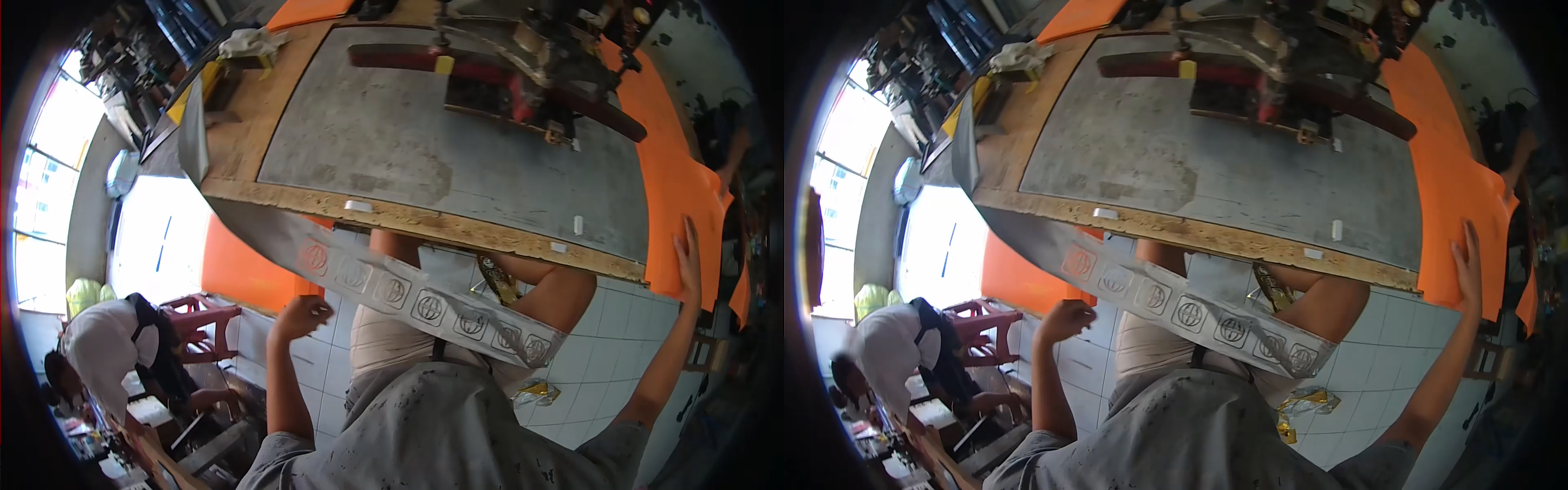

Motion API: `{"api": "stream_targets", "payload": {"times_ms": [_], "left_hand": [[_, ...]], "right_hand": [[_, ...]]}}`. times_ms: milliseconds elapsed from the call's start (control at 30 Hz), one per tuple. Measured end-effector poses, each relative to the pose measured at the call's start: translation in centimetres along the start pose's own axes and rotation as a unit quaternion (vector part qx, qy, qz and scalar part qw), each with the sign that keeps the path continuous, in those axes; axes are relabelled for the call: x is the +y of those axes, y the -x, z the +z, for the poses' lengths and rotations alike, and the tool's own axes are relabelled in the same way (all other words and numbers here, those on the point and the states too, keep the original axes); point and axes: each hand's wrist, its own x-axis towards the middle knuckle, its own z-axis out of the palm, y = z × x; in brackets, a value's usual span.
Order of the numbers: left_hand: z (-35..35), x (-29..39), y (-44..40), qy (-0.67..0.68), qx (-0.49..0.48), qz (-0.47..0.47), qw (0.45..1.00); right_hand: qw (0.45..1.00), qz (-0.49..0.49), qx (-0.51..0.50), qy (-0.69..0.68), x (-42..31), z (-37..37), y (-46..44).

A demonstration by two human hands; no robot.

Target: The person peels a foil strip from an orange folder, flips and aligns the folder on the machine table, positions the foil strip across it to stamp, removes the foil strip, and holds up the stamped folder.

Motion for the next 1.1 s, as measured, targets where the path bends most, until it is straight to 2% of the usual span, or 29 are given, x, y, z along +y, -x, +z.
{"api": "stream_targets", "payload": {"times_ms": [67,100,133,200,300,400,433,533,633,733,833,867,900,933,967,1000,1033,1100], "left_hand": [[-2.0,-11.1,-4.4,-0.181,0.115,0.013,0.977],[-1.8,-13.5,-5.9,-0.170,0.218,-0.012,0.961],[-2.1,-14.9,-7.6,-0.158,0.320,-0.033,0.934],[-1.8,-15.8,-10.6,-0.200,0.407,-0.074,0.888],[-0.3,-19.5,-17.2,-0.167,0.508,-0.036,0.845],[1.0,-21.3,-20.2,-0.218,0.502,-0.061,0.835],[1.0,-19.6,-19.3,-0.207,0.502,-0.074,0.836],[0.3,-20.5,-18.5,-0.232,0.492,-0.001,0.839],[-0.4,-20.7,-17.4,-0.232,0.488,0.004,0.841],[-2.9,-22.7,-18.4,-0.265,0.486,0.063,0.830],[-6.6,-22.3,-16.5,-0.001,0.514,-0.105,0.851],[-7.8,-23.2,-15.9,0.064,0.594,-0.051,0.800],[-9.0,-25.2,-15.1,0.126,0.629,-0.019,0.767],[-9.4,-23.7,-12.6,0.110,0.655,-0.011,0.747],[-10.1,-24.4,-11.0,0.177,0.632,0.047,0.753],[-9.9,-22.3,-8.1,0.148,0.633,0.065,0.757],[-9.4,-20.7,-5.6,0.177,0.627,0.085,0.754],[-7.7,-16.6,-0.9,0.236,0.607,0.111,0.751]], "right_hand": [[1.000,-0.010,-0.017,0.006,1.1,-0.4,-0.3],[0.999,0.029,-0.001,0.025,0.6,-0.1,-0.2],[0.997,0.026,0.035,0.065,-0.4,0.6,-0.1],[0.983,0.025,0.106,0.147,-4.8,2.4,1.3],[0.971,-0.130,0.149,0.132,-14.8,6.7,5.3],[0.962,-0.223,0.115,0.111,-23.4,11.9,9.5],[0.955,-0.249,0.107,0.122,-24.6,13.5,10.3],[0.956,-0.223,0.167,0.088,-24.8,17.1,11.8],[0.952,-0.213,0.215,0.038,-25.3,18.9,12.3],[0.949,-0.205,0.240,0.004,-25.9,19.2,12.2],[0.939,-0.219,0.264,-0.026,-28.0,19.3,12.7],[0.933,-0.227,0.276,-0.035,-29.1,19.5,13.0],[0.930,-0.247,0.265,-0.060,-30.2,20.0,13.7],[0.925,-0.267,0.256,-0.084,-31.6,20.5,14.7],[0.920,-0.285,0.246,-0.108,-32.9,21.1,15.6],[0.909,-0.330,0.179,-0.181,-34.1,22.4,16.2],[0.887,-0.371,0.107,-0.252,-35.3,23.6,17.0],[0.834,-0.425,-0.133,-0.325,-40.7,24.1,17.8]]}}
